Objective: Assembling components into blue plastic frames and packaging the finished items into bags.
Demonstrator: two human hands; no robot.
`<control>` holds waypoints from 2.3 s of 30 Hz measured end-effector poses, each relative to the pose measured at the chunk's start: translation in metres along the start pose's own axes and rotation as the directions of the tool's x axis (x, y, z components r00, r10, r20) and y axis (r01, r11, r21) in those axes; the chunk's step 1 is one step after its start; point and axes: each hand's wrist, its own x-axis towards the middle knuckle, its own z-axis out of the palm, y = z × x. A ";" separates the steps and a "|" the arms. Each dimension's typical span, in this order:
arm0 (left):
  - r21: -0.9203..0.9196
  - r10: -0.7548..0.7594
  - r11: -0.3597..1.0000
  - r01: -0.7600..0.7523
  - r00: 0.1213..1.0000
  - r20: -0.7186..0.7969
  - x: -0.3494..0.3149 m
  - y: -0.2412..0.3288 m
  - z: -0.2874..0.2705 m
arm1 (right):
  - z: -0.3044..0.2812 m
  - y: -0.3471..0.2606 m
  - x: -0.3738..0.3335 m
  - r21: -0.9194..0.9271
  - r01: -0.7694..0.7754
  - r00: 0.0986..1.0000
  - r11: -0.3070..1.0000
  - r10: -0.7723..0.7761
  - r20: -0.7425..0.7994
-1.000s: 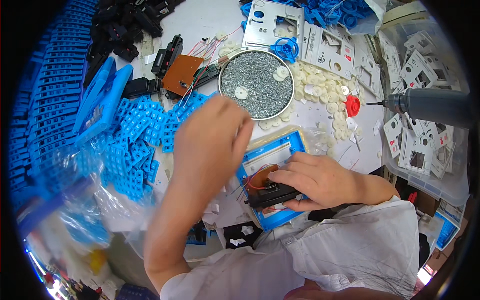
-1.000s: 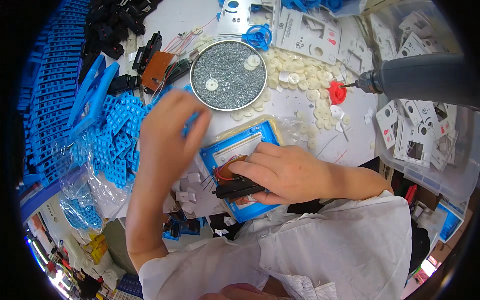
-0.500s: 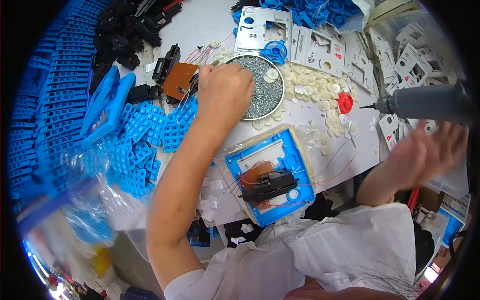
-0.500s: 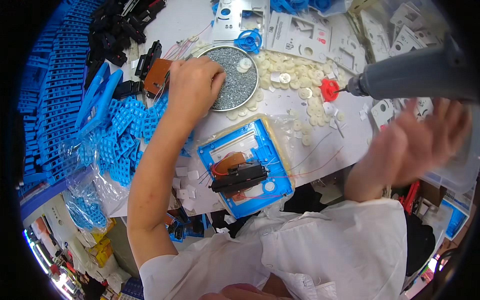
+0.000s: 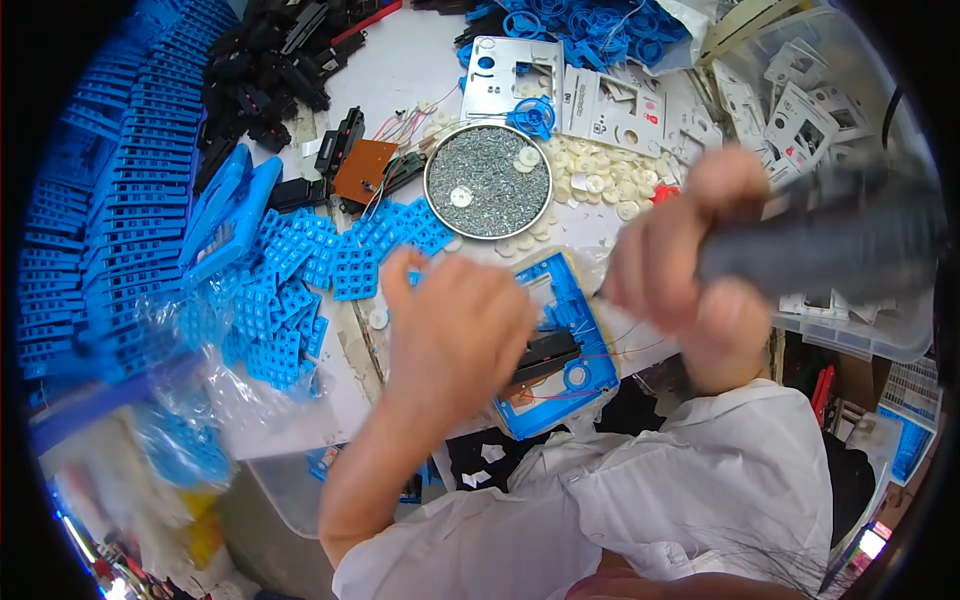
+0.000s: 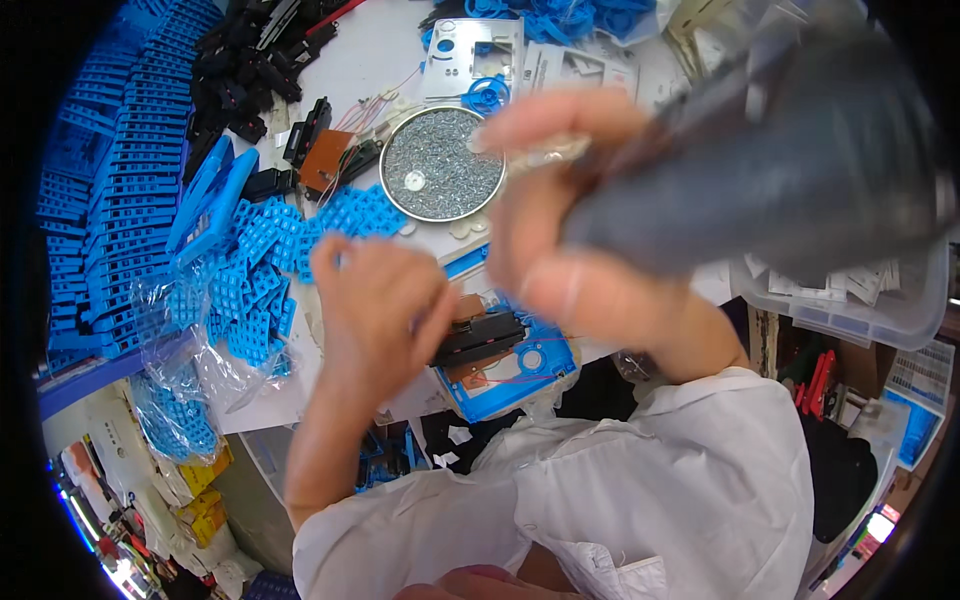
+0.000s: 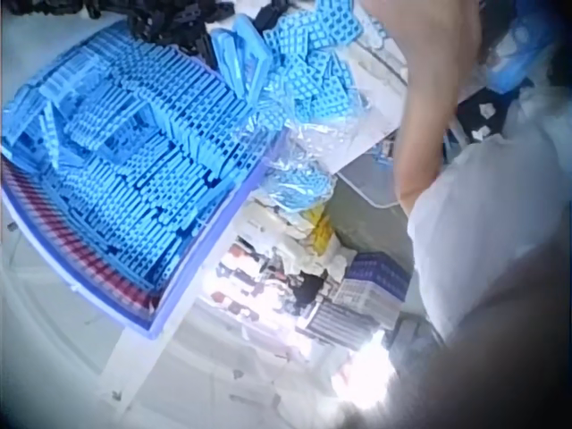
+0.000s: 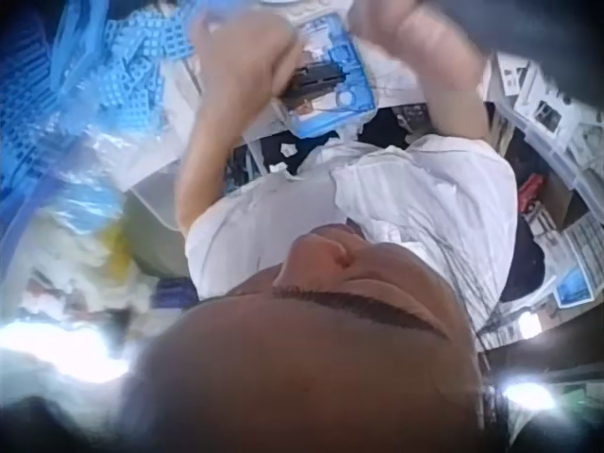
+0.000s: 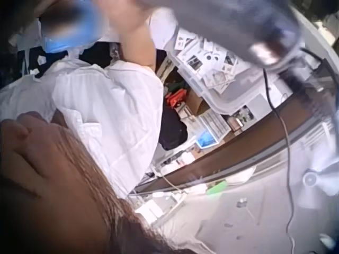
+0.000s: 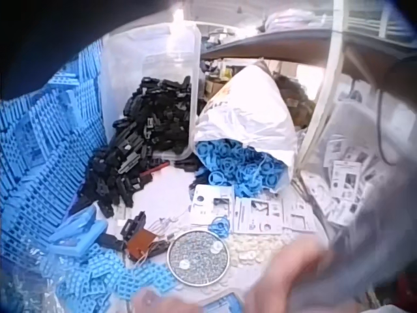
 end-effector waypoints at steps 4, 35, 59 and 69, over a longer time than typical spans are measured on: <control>-0.182 -0.109 0.977 0.106 0.994 -0.004 -0.044 0.027 0.002 | 0.021 0.021 -0.014 0.182 0.079 0.980 0.980 -0.110 0.168; 0.023 -0.259 0.965 0.262 0.960 -0.103 -0.103 0.022 0.040 | 0.023 0.065 -0.026 0.015 0.095 0.965 0.995 -0.096 0.243; -0.047 -0.241 0.971 0.236 0.961 -0.134 -0.105 0.023 0.043 | 0.037 0.068 -0.026 -0.116 0.112 0.945 0.987 -0.070 0.321; -0.095 -0.225 0.973 0.209 0.954 -0.200 -0.113 0.018 0.058 | 0.050 0.082 -0.026 -0.191 0.099 0.952 0.976 -0.037 0.305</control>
